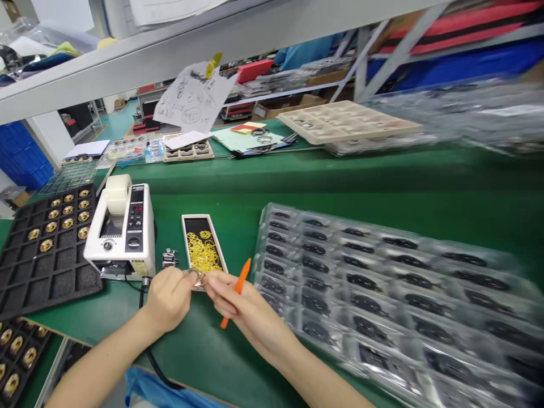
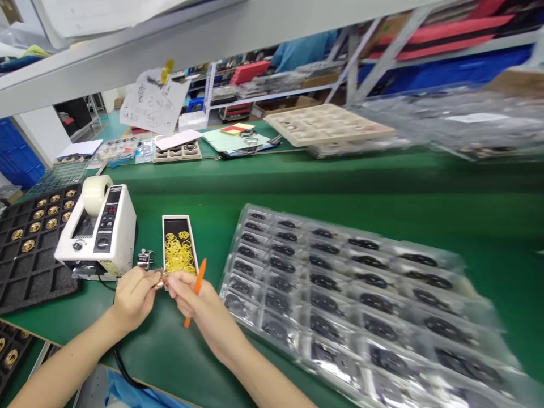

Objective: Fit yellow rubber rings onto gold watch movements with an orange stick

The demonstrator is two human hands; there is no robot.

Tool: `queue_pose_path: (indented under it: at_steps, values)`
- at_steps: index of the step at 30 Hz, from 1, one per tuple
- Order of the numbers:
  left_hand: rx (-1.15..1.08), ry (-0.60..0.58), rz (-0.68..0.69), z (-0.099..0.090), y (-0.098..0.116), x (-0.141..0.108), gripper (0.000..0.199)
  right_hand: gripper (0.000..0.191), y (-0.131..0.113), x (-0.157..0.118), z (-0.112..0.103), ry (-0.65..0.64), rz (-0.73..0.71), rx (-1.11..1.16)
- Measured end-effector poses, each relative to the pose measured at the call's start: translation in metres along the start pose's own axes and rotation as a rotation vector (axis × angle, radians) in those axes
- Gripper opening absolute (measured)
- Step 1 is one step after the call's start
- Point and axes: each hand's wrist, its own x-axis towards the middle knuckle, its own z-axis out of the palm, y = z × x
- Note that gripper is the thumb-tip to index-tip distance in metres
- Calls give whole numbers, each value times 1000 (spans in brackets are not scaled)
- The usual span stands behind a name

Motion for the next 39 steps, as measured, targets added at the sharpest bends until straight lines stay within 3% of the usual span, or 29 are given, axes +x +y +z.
queue_pose_path:
  at_steps: [3,7,9,10,13,15,19,23,25,28,31,36,39]
  values:
    - [65,-32,32,0,2,0,27,50,0,0,3,-35,79,162]
    - [60,-35,-12,-3,18,-5,28,48,-2,-3,5,-12,95,189]
    - [-49,57,-185,-9,26,-14,22,48,-5,-4,2,34,63,151]
    - [-157,138,-341,-13,29,-19,21,49,-6,-5,0,68,46,127]
    - [-534,405,-847,-31,26,-38,41,49,-8,-4,-9,158,28,71]
    - [-659,507,-1008,-46,17,-46,55,49,-7,-3,-11,189,33,56]
    - [-612,592,-995,-67,-1,-43,52,54,-5,-3,-9,211,68,33]
    - [-503,657,-870,-78,5,-26,33,56,-6,-3,-8,215,55,-34]
    - [-347,565,-707,-84,14,-17,22,54,-7,-4,-9,195,20,-77]
    - [-21,205,-440,-95,23,0,11,50,-7,-6,-10,108,-12,-118]
    - [89,-60,-390,-105,30,16,15,50,-5,-8,-9,56,-3,-128]
    - [-172,-43,-400,-105,49,23,23,48,-6,-9,-6,-44,11,-53]
    - [-433,-151,-433,-89,58,21,30,45,-9,-8,-3,-103,20,32]
